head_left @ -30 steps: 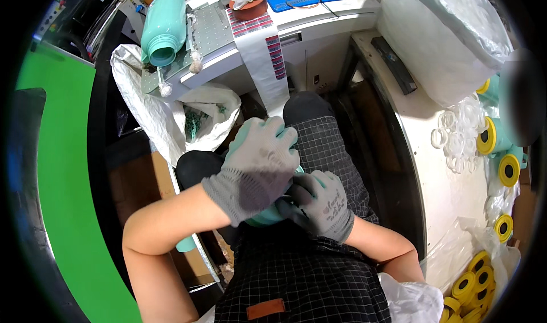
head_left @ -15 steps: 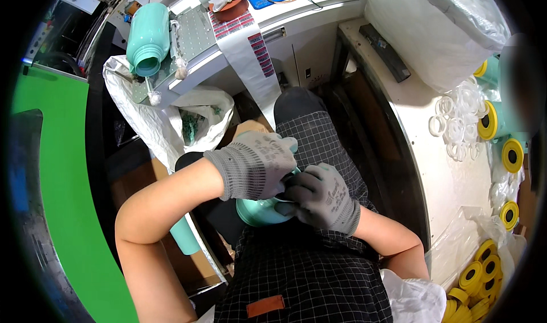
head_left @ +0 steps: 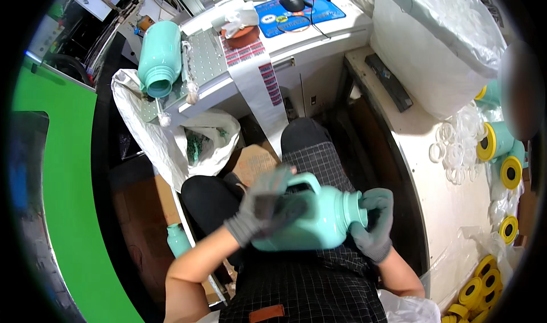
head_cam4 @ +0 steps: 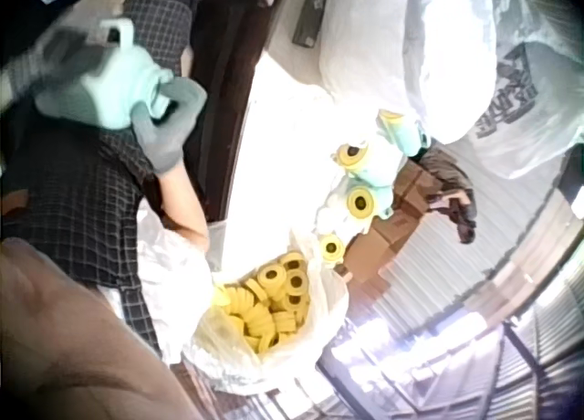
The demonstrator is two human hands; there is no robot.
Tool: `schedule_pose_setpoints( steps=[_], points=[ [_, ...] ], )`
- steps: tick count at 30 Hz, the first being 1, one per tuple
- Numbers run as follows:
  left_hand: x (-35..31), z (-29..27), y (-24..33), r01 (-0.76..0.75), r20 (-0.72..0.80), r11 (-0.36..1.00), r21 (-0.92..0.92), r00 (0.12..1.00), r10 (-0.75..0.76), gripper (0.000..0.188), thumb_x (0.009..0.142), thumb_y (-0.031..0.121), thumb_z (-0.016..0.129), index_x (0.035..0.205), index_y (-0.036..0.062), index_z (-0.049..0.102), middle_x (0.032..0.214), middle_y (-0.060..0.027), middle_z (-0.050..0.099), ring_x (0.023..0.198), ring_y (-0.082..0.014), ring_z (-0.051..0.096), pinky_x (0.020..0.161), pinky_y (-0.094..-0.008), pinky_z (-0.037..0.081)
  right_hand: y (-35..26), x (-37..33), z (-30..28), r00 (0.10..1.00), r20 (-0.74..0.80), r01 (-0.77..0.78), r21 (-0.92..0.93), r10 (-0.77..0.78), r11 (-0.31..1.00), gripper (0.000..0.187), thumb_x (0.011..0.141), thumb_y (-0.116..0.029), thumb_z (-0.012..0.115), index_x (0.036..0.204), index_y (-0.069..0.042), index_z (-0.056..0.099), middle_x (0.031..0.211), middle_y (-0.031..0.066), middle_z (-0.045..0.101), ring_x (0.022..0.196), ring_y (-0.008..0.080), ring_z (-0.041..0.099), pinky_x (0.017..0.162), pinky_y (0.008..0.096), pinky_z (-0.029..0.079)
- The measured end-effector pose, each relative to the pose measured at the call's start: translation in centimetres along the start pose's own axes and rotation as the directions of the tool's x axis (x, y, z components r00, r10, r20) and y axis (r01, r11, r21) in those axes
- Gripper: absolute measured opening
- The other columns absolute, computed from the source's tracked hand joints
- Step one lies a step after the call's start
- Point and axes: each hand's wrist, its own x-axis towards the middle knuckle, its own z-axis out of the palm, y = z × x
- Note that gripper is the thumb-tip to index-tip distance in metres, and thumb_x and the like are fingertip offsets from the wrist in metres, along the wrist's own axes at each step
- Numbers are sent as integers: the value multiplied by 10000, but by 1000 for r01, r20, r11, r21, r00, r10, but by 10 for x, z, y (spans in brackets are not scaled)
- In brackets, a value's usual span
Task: The person assembles teal water bottles by hand, inserting clear plastic rings into the necks and screwing on yellow caps. The person handles the bottles one at a time, placing the finished units into a white bag.
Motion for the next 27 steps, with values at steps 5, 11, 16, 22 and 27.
schedule_pose_setpoints(
  steps=[5, 11, 16, 22, 27],
  points=[
    [6, 3, 47, -40, 66, 999, -28, 997, 42, 629, 929, 461, 747, 1379, 51, 588, 1205, -189, 657, 1008, -343, 703, 907, -431, 574, -9, -22, -37, 685, 479, -646, 49, 550, 762, 777, 877, -318, 743, 1496, 35, 434, 1117, 178, 677, 1009, 250, 711, 924, 372, 570],
    [123, -34, -80, 295, -475, 955, -28, 837, -272, 377, 879, 233, 769, 1204, 58, 695, 1142, -121, 719, 1044, -344, 688, 917, -455, 553, -8, -5, -50, 823, 125, -533, 512, 555, 674, 779, 952, -445, 645, 1500, 62, 424, 1200, 218, 658, 885, 224, 721, 692, 310, 604],
    [192, -39, -183, 111, -523, 842, 528, 823, 220, 343, 868, 290, 774, 1126, 83, 687, 1184, -115, 694, 1153, -343, 634, 1000, -459, 516, 15, -6, -35, 940, -219, -245, 96, 261, 965, 992, 911, -451, 749, 1597, 85, 272, 1582, 231, 418, 1430, 315, 458, 1193, 442, 369],
    [220, -42, -194, 193, -528, 851, 488, 842, 113, 323, 849, 320, 797, 1058, 88, 716, 1180, -98, 707, 1126, -338, 645, 981, -455, 524, 41, -36, -14, 939, -240, -225, 111, 246, 968, 1061, 796, -310, 822, 1607, 73, 256, 1537, 226, 469, 1388, 309, 525, 1144, 445, 446],
    [220, -47, -182, 285, -538, 852, 440, 843, -4, 318, 833, 328, 813, 1026, 90, 728, 1165, -84, 716, 1090, -331, 651, 962, -452, 526, 42, -33, -10, 954, -148, -249, 87, 259, 965, 1083, 769, -345, 857, 1598, 65, 293, 1484, 225, 527, 1307, 302, 600, 1105, 438, 492]
  ],
)
